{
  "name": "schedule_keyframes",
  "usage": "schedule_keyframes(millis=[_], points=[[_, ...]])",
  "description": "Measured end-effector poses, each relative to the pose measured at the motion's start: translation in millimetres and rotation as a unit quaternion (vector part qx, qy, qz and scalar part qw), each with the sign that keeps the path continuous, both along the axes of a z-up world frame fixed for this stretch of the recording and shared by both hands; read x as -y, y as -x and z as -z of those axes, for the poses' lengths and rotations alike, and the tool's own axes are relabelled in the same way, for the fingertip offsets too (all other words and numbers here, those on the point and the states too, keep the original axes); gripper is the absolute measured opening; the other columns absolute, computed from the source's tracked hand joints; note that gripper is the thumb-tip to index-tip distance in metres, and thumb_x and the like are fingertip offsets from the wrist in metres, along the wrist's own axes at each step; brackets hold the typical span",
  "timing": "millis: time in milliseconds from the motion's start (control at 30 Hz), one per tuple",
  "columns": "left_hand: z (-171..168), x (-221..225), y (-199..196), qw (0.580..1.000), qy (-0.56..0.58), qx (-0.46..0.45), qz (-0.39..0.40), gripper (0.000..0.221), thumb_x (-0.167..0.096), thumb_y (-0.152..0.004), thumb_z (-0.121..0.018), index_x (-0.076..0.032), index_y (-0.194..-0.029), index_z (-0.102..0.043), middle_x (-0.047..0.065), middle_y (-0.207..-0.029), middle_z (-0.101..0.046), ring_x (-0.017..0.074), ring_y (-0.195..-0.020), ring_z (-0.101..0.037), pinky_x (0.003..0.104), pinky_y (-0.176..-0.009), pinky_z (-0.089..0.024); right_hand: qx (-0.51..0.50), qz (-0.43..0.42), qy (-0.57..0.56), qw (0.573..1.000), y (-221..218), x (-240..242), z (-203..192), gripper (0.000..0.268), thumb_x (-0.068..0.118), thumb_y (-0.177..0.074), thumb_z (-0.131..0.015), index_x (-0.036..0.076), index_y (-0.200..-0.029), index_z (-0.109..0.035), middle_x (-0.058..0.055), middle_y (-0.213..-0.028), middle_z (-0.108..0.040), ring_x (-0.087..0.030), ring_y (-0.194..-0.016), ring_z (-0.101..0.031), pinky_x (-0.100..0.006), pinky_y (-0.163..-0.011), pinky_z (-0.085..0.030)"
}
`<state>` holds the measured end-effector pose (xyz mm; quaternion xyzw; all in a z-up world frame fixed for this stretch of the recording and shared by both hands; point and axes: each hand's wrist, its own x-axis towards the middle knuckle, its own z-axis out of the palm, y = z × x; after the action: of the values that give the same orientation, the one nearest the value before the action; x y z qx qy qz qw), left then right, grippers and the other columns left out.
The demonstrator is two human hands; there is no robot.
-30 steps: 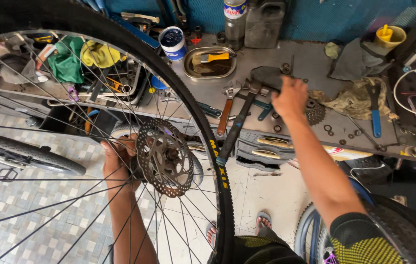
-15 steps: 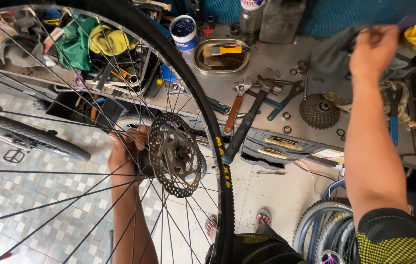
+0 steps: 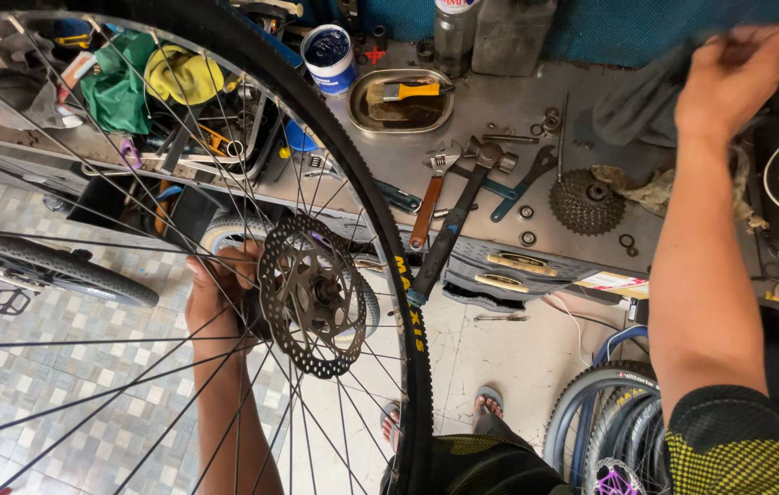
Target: The person services a bicycle wheel by manually placing a spacer and a component onto the hub, then using an adjustable wrench and another tool to tighten parts on the axle.
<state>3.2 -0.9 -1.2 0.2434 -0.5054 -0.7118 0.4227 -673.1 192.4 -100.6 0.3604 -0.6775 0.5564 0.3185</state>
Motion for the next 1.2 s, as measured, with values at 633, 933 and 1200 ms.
schedule_keyframes(millis=[633,933,1200], points=[[-17.2,-6.6,10.4,0.999,0.013,0.011,0.034,0.066,-0.065,-0.109,-0.033,-0.004,-0.088,-0.048,0.013,-0.11,-0.052,0.0226,-0.097,-0.045,0.034,-0.092,-0.039,0.083,0.076,-0.453,0.884,-127.8,69.1,76.5,0.043,0.016,-0.082,-0.081,0.019,-0.125,-0.074,-0.018,-0.123,-0.056,-0.039,-0.118,-0.05,-0.05,-0.095,-0.047],[-20.9,-4.9,12.9,0.998,0.027,-0.001,0.061,0.065,-0.063,-0.109,-0.032,-0.003,-0.089,-0.049,0.012,-0.103,-0.049,0.0219,-0.093,-0.043,0.034,-0.09,-0.039,0.095,0.062,-0.55,0.827,-149.6,93.1,85.8,0.036,0.024,-0.084,-0.081,0.017,-0.119,-0.076,-0.014,-0.128,-0.058,-0.034,-0.125,-0.048,-0.047,-0.101,-0.042],[-11.4,1.6,7.5,0.999,-0.005,-0.011,0.048,0.065,-0.064,-0.109,-0.035,-0.004,-0.088,-0.05,0.015,-0.11,-0.055,0.0235,-0.096,-0.049,0.037,-0.091,-0.043,0.522,-0.203,-0.268,0.784,-132.8,64.1,84.8,0.029,0.028,-0.1,-0.069,0.001,-0.112,-0.074,-0.004,-0.099,-0.071,-0.014,-0.085,-0.059,-0.034,-0.076,-0.049]])
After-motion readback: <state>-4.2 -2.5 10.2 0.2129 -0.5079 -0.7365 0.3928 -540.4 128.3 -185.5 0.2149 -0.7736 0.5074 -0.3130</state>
